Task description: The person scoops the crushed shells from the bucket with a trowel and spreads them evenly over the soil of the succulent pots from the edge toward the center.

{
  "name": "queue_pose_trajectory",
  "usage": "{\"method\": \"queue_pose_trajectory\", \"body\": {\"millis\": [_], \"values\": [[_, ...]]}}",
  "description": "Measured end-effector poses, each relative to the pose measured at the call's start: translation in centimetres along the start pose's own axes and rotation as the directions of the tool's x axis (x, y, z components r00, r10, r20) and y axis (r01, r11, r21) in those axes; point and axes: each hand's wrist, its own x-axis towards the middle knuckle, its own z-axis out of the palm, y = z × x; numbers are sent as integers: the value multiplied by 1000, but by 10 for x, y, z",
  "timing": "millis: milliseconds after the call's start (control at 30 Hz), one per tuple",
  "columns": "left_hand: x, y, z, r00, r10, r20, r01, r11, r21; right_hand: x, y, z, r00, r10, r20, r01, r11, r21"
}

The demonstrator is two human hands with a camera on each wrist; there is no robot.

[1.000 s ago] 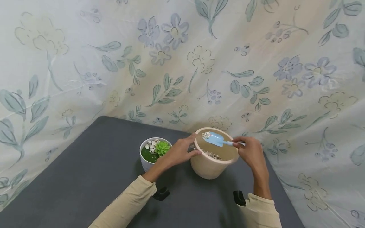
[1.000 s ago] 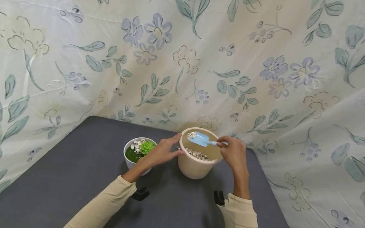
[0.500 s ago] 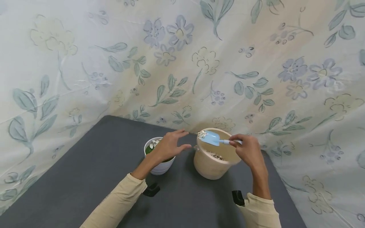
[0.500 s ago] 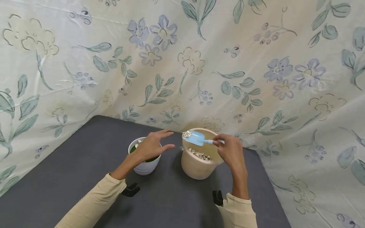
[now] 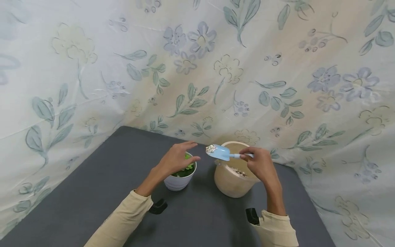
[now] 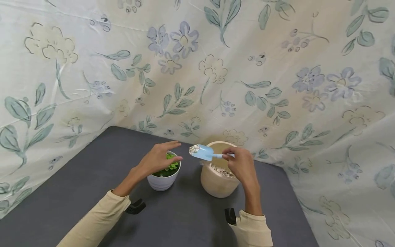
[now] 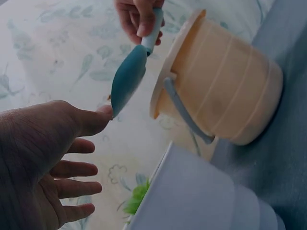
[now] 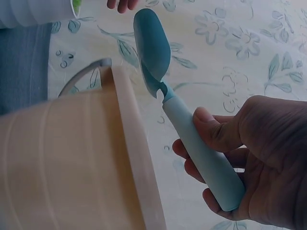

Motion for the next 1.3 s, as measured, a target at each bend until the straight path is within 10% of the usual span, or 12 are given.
{"method": "queue_pose_trajectory", "body": {"millis": [833, 1300], "values": [[-48, -50, -35, 981, -143, 128, 143, 990, 14, 26, -55, 45, 975, -221, 14, 221, 972, -76], [-47, -57, -33, 924, -262, 277, 269, 963, 15, 34, -93, 81, 918, -395, 34, 387, 874, -294]]}}
